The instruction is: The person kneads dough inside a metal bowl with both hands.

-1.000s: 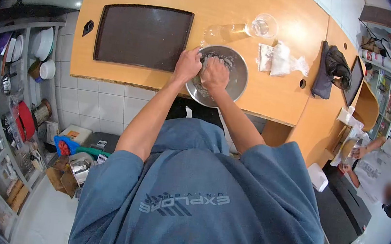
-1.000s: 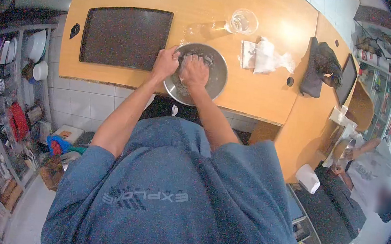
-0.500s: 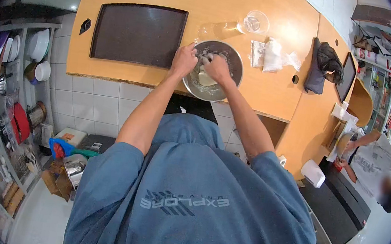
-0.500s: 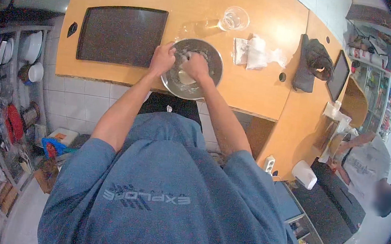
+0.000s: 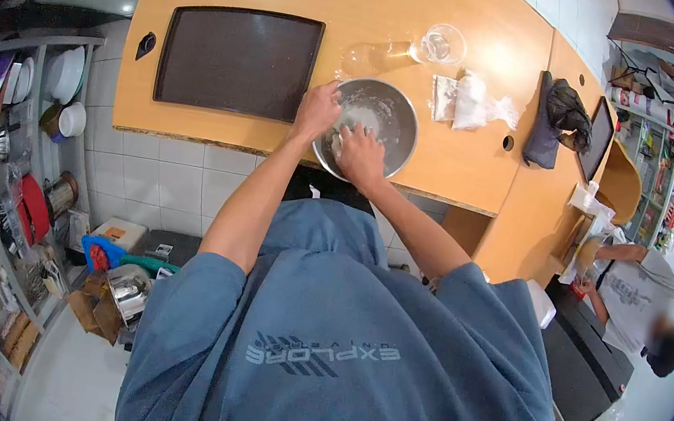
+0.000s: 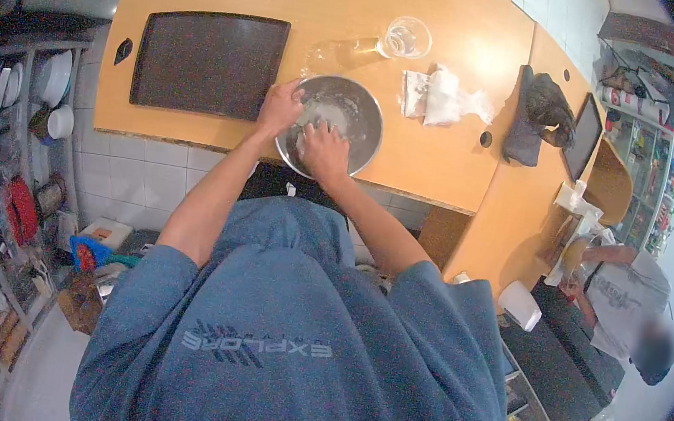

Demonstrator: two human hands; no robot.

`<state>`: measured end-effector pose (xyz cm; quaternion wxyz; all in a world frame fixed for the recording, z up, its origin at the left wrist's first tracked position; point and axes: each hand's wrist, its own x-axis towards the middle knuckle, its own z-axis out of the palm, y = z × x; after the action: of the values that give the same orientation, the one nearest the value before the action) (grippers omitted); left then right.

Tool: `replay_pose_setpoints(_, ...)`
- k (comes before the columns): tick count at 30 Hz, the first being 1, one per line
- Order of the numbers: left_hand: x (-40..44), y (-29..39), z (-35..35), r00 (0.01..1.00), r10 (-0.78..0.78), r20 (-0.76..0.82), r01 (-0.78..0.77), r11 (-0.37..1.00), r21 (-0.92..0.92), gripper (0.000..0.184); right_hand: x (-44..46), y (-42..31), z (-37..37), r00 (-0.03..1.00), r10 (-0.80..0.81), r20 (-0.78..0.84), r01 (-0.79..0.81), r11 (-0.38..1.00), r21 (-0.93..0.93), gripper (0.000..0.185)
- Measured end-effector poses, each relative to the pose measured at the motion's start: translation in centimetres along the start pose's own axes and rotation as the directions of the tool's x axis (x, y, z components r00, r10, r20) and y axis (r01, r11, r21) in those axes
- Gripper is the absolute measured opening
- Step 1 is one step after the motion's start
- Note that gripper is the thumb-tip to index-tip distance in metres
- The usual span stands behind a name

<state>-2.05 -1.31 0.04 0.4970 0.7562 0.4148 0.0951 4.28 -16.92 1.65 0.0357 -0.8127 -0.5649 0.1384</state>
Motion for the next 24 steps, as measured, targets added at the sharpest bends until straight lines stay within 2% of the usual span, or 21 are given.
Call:
replay_pose_setpoints(2, 0.1, 0.1, 0.1, 1.000, 0.006, 0.001, -0.006, 1.000, 0.015, 0.032, 0.9, 0.8, 0.8, 0.996, -0.055, 0.063, 0.056, 0.998, -0.020, 0.028)
replay_pose_setpoints(5, 0.1, 0.1, -0.1, 0.999, 0.020, -0.026, -0.020, 1.000, 0.011, 0.034, 1.6, 1.9, 1.8, 0.987, -0.161, 0.018, 0.161, 0.987, -0.005, 0.032)
replay_pose_setpoints(8, 0.2, -0.7, 0.5, 0.998, 0.046, -0.045, -0.048, 0.998, -0.034, 0.030, 2.9, 1.7, 1.0, 0.992, -0.117, 0.056, 0.117, 0.993, -0.009, 0.035)
replay_pose_setpoints(11, 0.4, 0.4, -0.6, 0.997, 0.059, -0.041, -0.058, 0.998, 0.018, 0.027, 4.8, 1.8, -0.7, 0.981, 0.024, 0.191, -0.045, 0.993, 0.107, 0.037)
replay_pose_setpoints(12, 0.4, 0.5, -0.6, 0.997, 0.066, -0.049, -0.065, 0.997, 0.033, 0.026, 5.4, 2.7, -0.1, 0.973, 0.079, 0.216, -0.131, 0.962, 0.238, 0.038)
replay_pose_setpoints(14, 0.6, 0.4, -0.5, 0.996, 0.071, -0.055, -0.068, 0.997, 0.042, 0.026, 6.2, 5.2, 1.3, 0.942, 0.175, 0.286, -0.298, 0.829, 0.474, 0.040)
replay_pose_setpoints(17, 0.7, -0.2, -0.1, 0.997, 0.063, -0.054, -0.062, 0.998, 0.033, 0.026, 6.3, 6.8, 0.6, 0.922, 0.239, 0.306, -0.385, 0.467, 0.796, 0.044)
replay_pose_setpoints(18, 0.6, -0.1, -0.2, 0.996, 0.062, -0.061, -0.061, 0.998, 0.032, 0.026, 6.0, 6.7, -0.3, 0.926, 0.256, 0.278, -0.371, 0.473, 0.799, 0.049)
replay_pose_setpoints(21, 0.6, 0.0, -0.4, 0.996, 0.065, -0.061, -0.063, 0.997, 0.040, 0.024, 5.0, 7.0, -1.2, 0.959, 0.201, 0.200, -0.282, 0.608, 0.742, 0.058)
replay_pose_setpoints(24, 0.7, 0.3, -0.6, 0.995, 0.075, -0.061, -0.073, 0.996, 0.043, 0.021, 4.2, 8.0, -0.1, 0.973, 0.088, 0.212, -0.215, 0.675, 0.705, 0.061)
